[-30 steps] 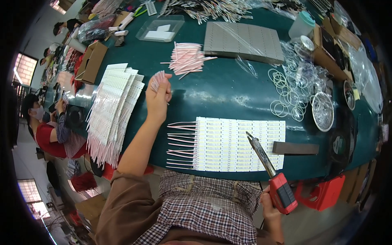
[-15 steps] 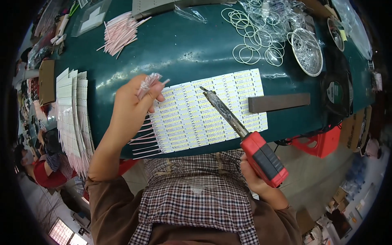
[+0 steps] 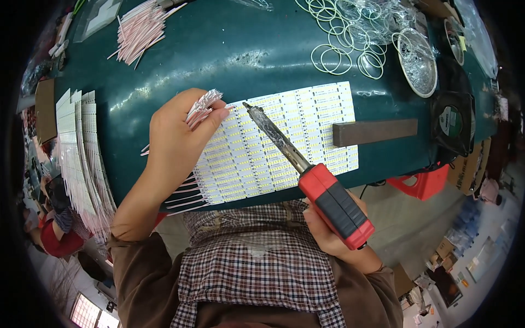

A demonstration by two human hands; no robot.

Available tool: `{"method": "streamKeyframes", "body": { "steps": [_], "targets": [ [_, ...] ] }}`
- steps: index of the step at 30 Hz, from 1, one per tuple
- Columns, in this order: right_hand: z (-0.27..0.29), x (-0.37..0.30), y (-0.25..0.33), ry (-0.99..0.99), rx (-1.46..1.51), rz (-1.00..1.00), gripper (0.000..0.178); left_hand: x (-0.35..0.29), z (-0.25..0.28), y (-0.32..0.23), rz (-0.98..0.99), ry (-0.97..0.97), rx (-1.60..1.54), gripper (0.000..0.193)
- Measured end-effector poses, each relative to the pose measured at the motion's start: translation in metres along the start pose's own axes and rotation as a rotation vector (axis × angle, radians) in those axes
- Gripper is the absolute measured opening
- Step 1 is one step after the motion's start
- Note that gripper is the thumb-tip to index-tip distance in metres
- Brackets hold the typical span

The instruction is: The person solders wires onto LED strips using a soldering iron and solder wire.

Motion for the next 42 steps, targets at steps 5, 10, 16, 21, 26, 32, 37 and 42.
{"method": "streamKeyframes", "body": {
  "steps": [5, 10, 16, 21, 26, 32, 37, 42],
  "targets": [
    [0.0, 0.005, 0.01, 0.04, -0.25, 0.167, 0.023, 0.0, -0.001, 0.002, -0.004, 0.022, 0.108, 0.017],
    [-0.004, 0.01, 0.018, 0.035, -0.277, 0.215, 0.024, 0.001, -0.002, 0.001, -0.007, 0.01, 0.111, 0.022],
    [-0.007, 0.011, 0.016, 0.037, -0.346, 0.257, 0.025, 0.003, -0.004, 0.001, -0.001, -0.005, 0.119, 0.027],
    [-0.007, 0.012, 0.012, 0.059, -0.323, 0.2, 0.025, 0.002, -0.005, 0.001, -0.016, -0.014, 0.11, 0.027],
    [-0.008, 0.015, 0.016, 0.076, -0.373, 0.237, 0.025, 0.001, -0.005, 0.002, -0.033, -0.022, 0.12, 0.025],
    [-0.007, 0.012, 0.012, 0.074, -0.328, 0.22, 0.025, 0.003, -0.006, 0.0, -0.01, -0.007, 0.124, 0.02],
    [-0.006, 0.009, 0.012, 0.038, -0.34, 0.208, 0.026, 0.002, -0.006, 0.001, -0.024, -0.012, 0.128, 0.017],
    [-0.006, 0.01, 0.016, 0.044, -0.345, 0.229, 0.025, 0.001, -0.006, 0.001, -0.008, 0.0, 0.139, 0.017]
  ]
}}
Point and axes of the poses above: each hand's wrist, its own x-axis towards the middle knuckle, its own z-axis out of the back of the hand, y = z × x, the point moved 6 cm from there along x, towards the middle knuckle, and after that the axes turned 11 degrees about -x, right-handed, at the moved point
